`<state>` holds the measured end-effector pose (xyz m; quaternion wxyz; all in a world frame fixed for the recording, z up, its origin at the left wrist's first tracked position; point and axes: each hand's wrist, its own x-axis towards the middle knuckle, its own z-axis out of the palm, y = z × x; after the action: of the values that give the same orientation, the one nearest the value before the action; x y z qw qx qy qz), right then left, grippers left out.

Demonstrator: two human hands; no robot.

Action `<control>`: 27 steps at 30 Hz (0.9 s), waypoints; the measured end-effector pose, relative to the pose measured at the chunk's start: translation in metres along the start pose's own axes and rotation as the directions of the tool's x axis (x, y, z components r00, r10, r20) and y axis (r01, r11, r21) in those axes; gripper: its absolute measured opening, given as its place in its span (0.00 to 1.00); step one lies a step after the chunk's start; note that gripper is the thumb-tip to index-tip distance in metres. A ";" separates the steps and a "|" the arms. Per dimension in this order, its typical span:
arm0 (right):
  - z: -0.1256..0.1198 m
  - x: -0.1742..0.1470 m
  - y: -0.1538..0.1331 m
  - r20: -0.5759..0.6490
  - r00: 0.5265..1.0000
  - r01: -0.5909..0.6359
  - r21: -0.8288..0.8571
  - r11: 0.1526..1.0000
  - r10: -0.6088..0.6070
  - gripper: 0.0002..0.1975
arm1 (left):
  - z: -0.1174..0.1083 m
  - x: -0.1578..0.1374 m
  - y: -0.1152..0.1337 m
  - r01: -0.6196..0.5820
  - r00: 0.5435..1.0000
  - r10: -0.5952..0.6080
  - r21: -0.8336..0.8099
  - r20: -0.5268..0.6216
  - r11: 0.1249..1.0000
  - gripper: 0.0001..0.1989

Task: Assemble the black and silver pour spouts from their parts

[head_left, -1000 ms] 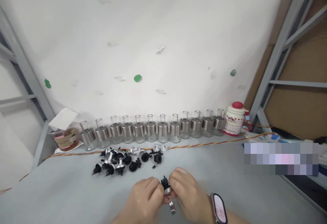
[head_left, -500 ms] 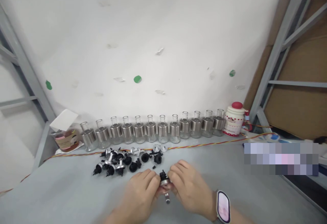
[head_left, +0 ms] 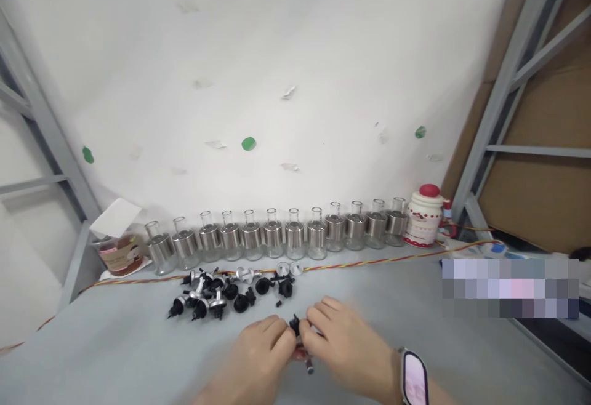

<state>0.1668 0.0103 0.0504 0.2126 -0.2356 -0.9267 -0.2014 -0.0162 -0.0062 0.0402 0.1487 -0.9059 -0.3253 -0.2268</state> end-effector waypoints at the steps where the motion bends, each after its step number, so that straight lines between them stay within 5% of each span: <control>1: 0.000 0.000 -0.001 -0.009 1.000 0.002 0.007 1.000 -0.001 0.06 | 0.001 0.000 0.001 -0.004 1.000 0.004 -0.006 -0.027 1.000 0.09; 9: 0.005 -0.001 -0.002 -0.023 0.999 -0.022 0.046 0.999 0.023 0.08 | 0.005 -0.001 -0.001 -0.014 0.999 0.012 -0.044 -0.043 0.999 0.11; 14: 0.004 0.000 0.001 0.014 0.956 -0.274 0.390 0.879 0.292 0.06 | 0.009 0.001 -0.005 0.093 0.986 -0.110 -0.128 -0.129 0.987 0.11; 17: 0.005 0.003 -0.002 0.142 0.877 -0.410 0.721 0.559 0.459 0.07 | 0.007 0.002 -0.006 0.124 0.989 -0.131 -0.112 -0.061 0.986 0.09; 19: 0.013 0.006 -0.006 0.282 0.802 -0.447 0.868 0.216 0.527 0.10 | 0.004 0.004 -0.005 0.183 0.983 -0.181 -0.077 0.034 0.980 0.06; 22: 0.032 0.011 -0.013 0.499 0.705 -0.403 0.867 -0.294 0.504 0.16 | 0.000 0.007 0.000 0.269 0.951 -0.256 -0.056 0.171 0.962 0.03; 24: 0.040 0.013 -0.015 0.586 0.649 -0.333 0.792 -0.512 0.485 0.17 | -0.003 0.008 0.002 0.301 0.936 -0.277 -0.085 0.216 0.950 0.02; 27: 0.041 0.013 -0.013 0.644 0.588 -0.215 0.708 -0.673 0.490 0.16 | -0.003 0.008 -0.002 0.319 0.934 -0.290 -0.118 0.208 0.940 0.04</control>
<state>0.1379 0.0237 0.0195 0.4416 -0.3188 -0.4038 0.7350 -0.0133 -0.0015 0.0466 0.0119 -0.8703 -0.4565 -0.1845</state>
